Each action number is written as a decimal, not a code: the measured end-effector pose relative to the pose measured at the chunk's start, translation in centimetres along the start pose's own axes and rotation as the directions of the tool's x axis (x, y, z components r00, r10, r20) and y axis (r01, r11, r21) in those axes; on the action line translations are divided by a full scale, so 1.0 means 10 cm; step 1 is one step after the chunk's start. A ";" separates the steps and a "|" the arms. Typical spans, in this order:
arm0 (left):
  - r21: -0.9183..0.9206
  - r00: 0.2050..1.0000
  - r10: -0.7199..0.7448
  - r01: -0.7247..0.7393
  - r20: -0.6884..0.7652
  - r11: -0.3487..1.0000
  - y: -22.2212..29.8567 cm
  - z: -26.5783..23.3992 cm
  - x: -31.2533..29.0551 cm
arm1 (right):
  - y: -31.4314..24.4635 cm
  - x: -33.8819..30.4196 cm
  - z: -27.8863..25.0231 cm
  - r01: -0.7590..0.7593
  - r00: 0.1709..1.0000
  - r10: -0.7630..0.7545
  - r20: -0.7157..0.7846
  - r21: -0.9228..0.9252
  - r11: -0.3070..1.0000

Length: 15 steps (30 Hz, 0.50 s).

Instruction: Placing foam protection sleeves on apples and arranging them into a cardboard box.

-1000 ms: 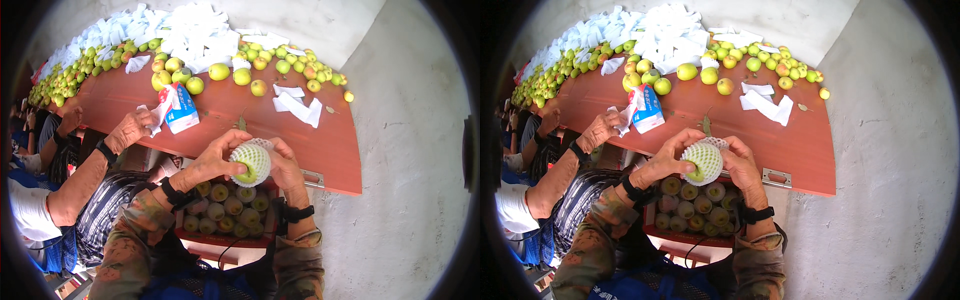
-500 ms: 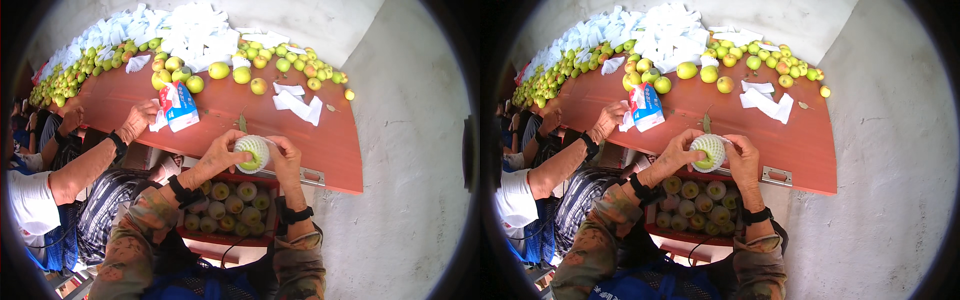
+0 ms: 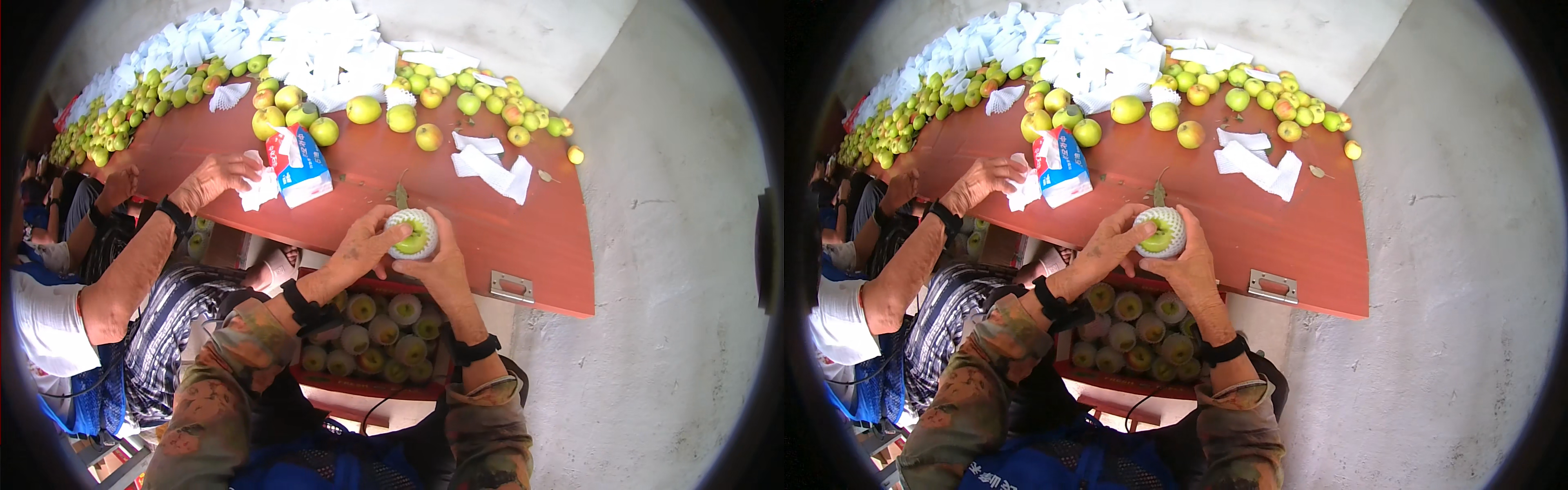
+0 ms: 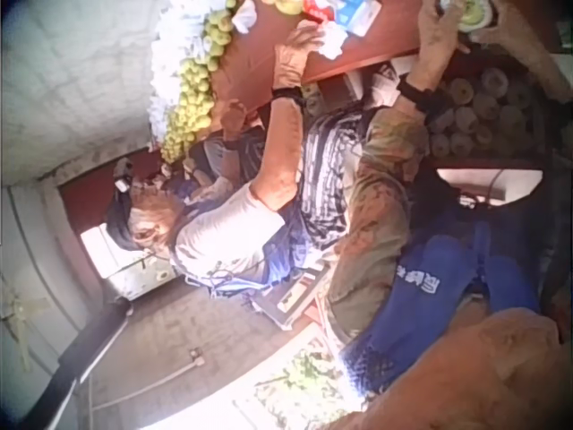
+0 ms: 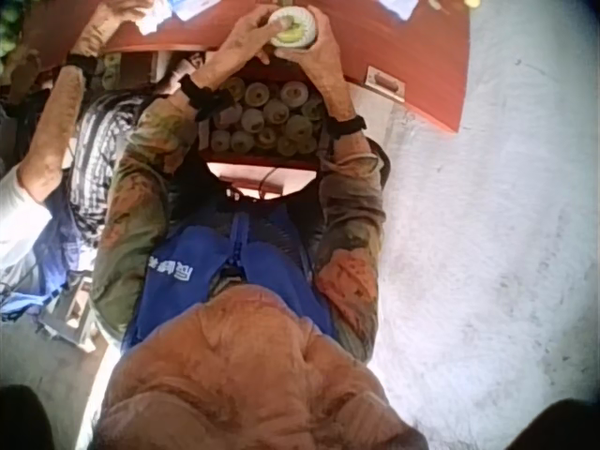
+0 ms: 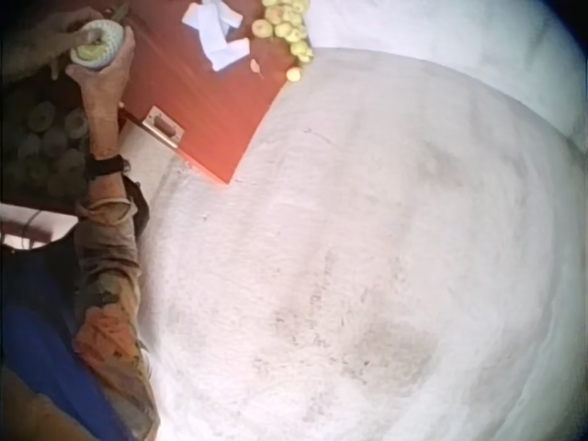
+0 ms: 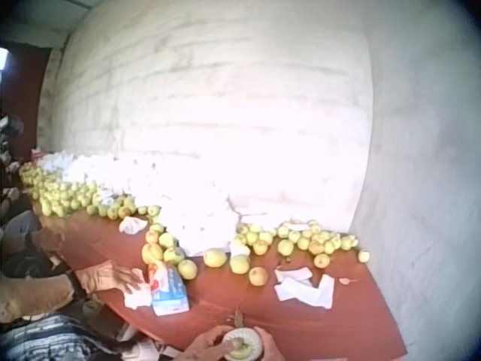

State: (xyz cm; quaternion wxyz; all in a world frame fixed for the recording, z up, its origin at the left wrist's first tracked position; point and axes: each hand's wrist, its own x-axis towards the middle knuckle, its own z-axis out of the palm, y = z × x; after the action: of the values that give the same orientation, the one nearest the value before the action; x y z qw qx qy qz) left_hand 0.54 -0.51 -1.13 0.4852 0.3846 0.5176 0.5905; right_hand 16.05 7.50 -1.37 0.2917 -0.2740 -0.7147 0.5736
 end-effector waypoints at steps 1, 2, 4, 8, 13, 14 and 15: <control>0.058 1.000 -0.005 0.003 0.022 0.998 0.03 0.00 -0.02 | 0.03 0.01 0.01 0.052 0.996 -0.068 -0.064 -0.236 0.970; 0.057 1.000 -0.005 0.004 0.019 0.998 0.03 -0.01 -0.02 | 0.04 0.01 0.02 0.052 0.996 -0.068 -0.061 -0.236 0.970; -0.001 1.000 -0.002 0.002 -0.017 1.000 0.06 -0.02 0.00 | 0.01 0.04 0.01 0.097 0.993 -0.098 -0.058 -0.029 0.995; -0.237 0.997 0.062 -0.052 0.035 0.970 0.15 -0.12 0.00 | -0.12 0.09 -0.06 0.066 0.993 -0.051 -0.110 0.132 0.989; -0.309 0.999 -0.008 0.023 0.051 0.951 -0.02 -0.11 0.06 | -0.18 0.12 -0.06 0.056 0.992 -0.019 -0.122 0.301 0.952; -0.309 0.999 -0.009 0.024 0.050 0.951 -0.01 -0.10 0.05 | -0.19 0.12 -0.06 0.054 0.992 -0.015 -0.124 0.313 0.948; -0.280 0.999 -0.029 0.039 0.037 0.959 -0.01 -0.08 0.05 | -0.17 0.11 -0.07 0.053 0.992 -0.014 -0.126 0.312 0.948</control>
State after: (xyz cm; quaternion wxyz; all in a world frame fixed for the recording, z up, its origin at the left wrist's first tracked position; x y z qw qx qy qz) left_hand -0.34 -0.24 -1.37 0.5534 0.3127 0.4272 0.6430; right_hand 15.66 8.43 0.57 0.3847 -0.2463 -0.5994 0.6574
